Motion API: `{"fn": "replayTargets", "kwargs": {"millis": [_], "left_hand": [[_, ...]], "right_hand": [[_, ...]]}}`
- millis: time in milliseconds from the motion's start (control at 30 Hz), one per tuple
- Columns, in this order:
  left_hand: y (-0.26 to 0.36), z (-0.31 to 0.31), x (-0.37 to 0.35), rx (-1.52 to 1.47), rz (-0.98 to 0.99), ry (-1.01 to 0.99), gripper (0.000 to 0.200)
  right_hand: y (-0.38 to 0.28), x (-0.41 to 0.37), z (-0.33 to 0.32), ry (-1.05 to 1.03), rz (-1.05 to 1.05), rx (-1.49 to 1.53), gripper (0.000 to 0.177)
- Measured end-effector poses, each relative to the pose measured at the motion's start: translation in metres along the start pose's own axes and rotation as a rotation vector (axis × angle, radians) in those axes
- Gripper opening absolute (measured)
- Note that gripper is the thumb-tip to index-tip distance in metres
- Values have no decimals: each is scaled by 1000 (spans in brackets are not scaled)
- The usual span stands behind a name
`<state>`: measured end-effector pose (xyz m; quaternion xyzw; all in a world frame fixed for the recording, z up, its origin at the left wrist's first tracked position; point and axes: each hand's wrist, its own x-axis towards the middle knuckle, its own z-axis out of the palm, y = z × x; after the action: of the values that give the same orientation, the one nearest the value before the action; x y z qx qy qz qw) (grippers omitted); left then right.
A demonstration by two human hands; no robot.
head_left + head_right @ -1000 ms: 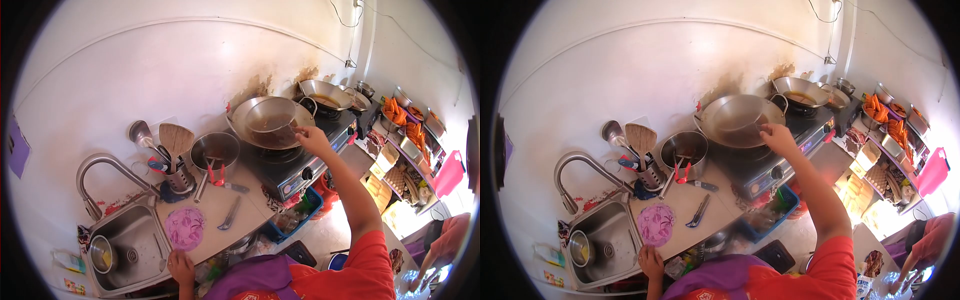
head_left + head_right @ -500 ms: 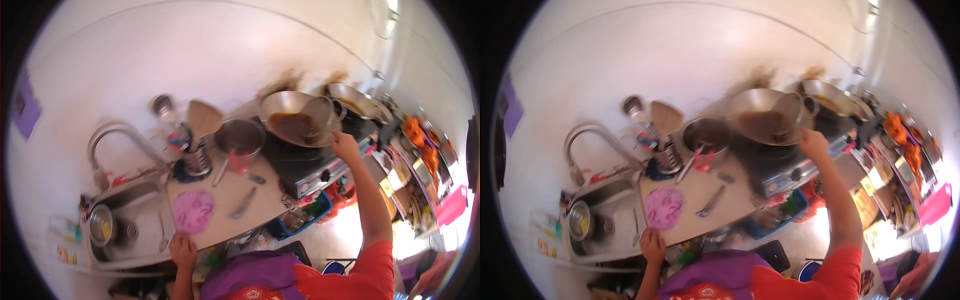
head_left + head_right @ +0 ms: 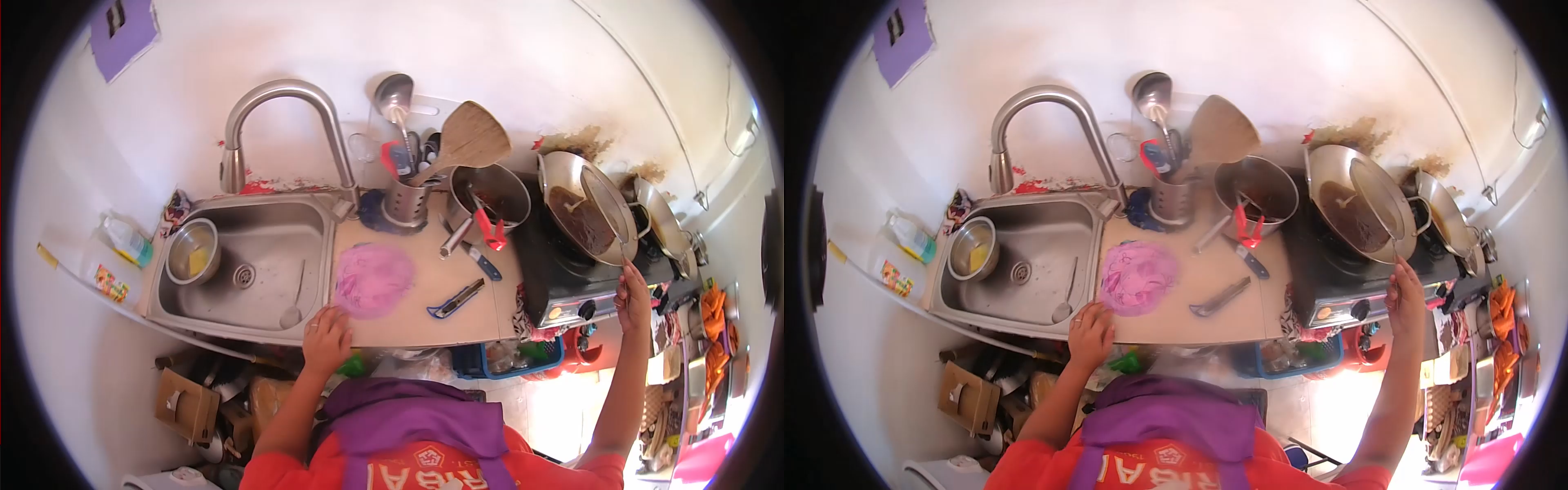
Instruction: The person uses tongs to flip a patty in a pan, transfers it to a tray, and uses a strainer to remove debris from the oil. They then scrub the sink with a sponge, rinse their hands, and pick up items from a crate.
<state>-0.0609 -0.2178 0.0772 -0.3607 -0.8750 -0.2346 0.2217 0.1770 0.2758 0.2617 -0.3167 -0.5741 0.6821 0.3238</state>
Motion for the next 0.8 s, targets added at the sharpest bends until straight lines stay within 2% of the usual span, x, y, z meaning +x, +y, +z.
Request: {"fn": "replayTargets", "kwargs": {"millis": [300, 333, 467, 567, 633, 667, 800], "left_hand": [[25, -12, -12, -261, 16, -56, 29], [28, -11, -12, -288, 56, -71, 29], [35, -10, -14, -376, 136, -124, 28], [43, -21, -9, -499, 127, -194, 26], [43, -17, -14, -609, 100, -322, 25], [43, -14, -16, -673, 96, -383, 24], [53, -24, -21, -800, 100, -374, 27]], "right_hand": [[-12, -51, 21, 10, 56, 302, 33], [-17, -54, 26, 40, 47, 303, 33], [-25, -43, 17, -68, -80, 405, 34], [-61, -68, 49, -67, -166, 384, 38], [-75, -91, 82, -53, -294, 297, 40], [-79, -99, 96, -122, -313, 284, 41], [-83, -127, 160, -301, -342, 225, 41]]}}
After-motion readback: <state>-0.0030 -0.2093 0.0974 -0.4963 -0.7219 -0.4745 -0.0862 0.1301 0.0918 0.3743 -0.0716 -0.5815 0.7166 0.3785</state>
